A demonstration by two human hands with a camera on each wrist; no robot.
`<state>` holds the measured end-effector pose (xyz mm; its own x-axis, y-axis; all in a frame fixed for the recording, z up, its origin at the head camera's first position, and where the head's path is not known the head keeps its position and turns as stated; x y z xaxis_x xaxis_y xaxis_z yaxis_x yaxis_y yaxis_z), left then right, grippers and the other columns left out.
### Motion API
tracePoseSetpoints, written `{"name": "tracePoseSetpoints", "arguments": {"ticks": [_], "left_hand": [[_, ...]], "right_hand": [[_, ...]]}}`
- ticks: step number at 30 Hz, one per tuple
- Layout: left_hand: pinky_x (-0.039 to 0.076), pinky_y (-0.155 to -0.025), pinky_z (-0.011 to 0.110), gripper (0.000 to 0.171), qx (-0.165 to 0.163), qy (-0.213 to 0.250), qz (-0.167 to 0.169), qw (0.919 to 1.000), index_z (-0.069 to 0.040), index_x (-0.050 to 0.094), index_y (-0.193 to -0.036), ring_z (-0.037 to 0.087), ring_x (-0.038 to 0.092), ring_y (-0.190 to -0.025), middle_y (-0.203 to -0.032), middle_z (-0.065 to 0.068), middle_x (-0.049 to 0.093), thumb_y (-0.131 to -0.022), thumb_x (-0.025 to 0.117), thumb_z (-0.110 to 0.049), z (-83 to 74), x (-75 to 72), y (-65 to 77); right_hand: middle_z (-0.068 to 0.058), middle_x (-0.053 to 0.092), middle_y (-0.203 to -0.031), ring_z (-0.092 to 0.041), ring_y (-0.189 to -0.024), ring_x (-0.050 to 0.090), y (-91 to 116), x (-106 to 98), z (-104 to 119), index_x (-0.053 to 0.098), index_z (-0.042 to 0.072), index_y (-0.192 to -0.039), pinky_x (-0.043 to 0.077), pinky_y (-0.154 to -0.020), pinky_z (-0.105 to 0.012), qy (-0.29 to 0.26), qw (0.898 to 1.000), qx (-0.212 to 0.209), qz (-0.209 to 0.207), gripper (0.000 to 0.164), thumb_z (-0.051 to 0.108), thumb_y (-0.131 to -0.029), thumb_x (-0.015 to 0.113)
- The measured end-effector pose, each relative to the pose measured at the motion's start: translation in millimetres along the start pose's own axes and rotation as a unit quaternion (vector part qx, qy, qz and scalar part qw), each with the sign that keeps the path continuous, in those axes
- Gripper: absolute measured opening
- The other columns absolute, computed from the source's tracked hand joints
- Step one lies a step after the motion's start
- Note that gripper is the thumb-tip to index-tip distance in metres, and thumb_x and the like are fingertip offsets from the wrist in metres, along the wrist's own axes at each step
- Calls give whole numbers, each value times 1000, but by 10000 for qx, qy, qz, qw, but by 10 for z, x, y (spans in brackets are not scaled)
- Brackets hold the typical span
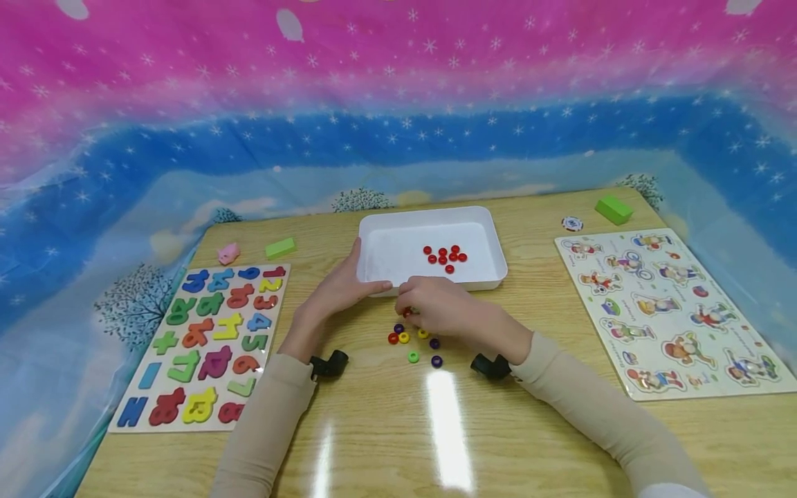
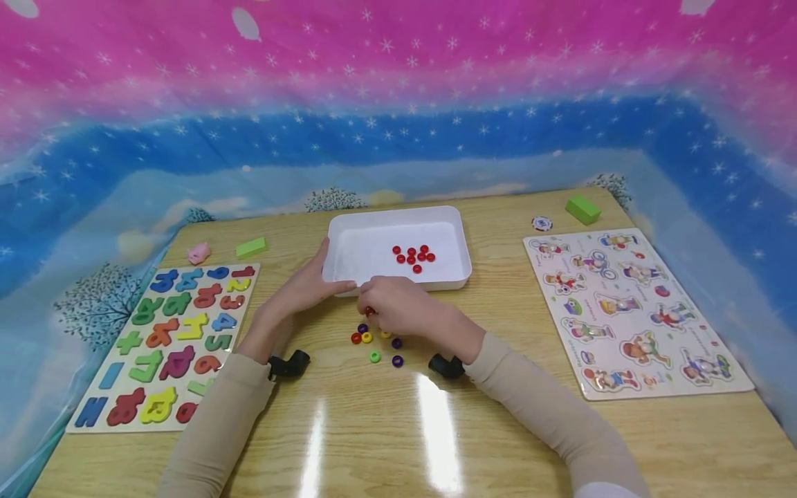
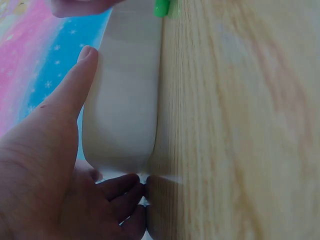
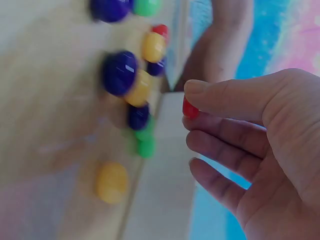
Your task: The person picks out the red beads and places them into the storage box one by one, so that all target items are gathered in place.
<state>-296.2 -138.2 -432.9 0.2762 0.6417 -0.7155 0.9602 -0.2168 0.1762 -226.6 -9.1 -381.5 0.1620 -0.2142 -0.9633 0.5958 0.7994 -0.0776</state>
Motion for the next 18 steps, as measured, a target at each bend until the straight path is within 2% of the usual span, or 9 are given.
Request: {"name": "tracePoseSetpoints", "arguments": {"ticks": [4,10,14,18], "left_hand": [[33,-107,49,118,20,11,28,10000,-28,-15,-147,24,27,-140,-157,3,13,-70,66,-66,-8,1,4],[35,-105,50,117,62,87,37,9999,-29,-15,-147,24,31,-138,-156,3,16,-71,66,-64,-9,6,-6],[32,-107,52,118,-92,8,36,10000,-30,-15,-147,25,27,-140,-157,3,14,-68,65,-69,21,7,-11],[30,-109,51,121,-157,-32,23,9999,-29,-14,-147,25,24,-142,-157,2,12,-65,63,-73,32,5,-18]], "right_hand": [[9,62,-90,-7,-82,53,23,-171,-55,72,21,-93,48,-70,-23,-81,9998,117,-148,11,19,-82,69],[9,63,-90,-12,-85,59,16,-367,-252,73,18,-93,49,-73,-25,-521,9972,377,-375,11,16,-83,69],[7,64,-90,-15,-85,59,-27,-432,-426,73,16,-93,49,-74,-28,-626,9951,526,-548,11,16,-83,69],[4,64,-89,-13,-81,58,-114,-409,-632,72,16,-94,49,-74,-30,-551,9928,819,-686,11,16,-83,68]]}}
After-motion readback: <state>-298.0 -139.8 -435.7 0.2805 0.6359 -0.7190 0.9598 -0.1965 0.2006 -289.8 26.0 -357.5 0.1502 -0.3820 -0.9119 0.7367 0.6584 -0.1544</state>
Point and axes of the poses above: each hand's wrist, its own y-axis away from the middle knuckle, its own x-axis out of the palm, z = x × y, the point moved 9 cm from there along -y, towards the middle knuckle
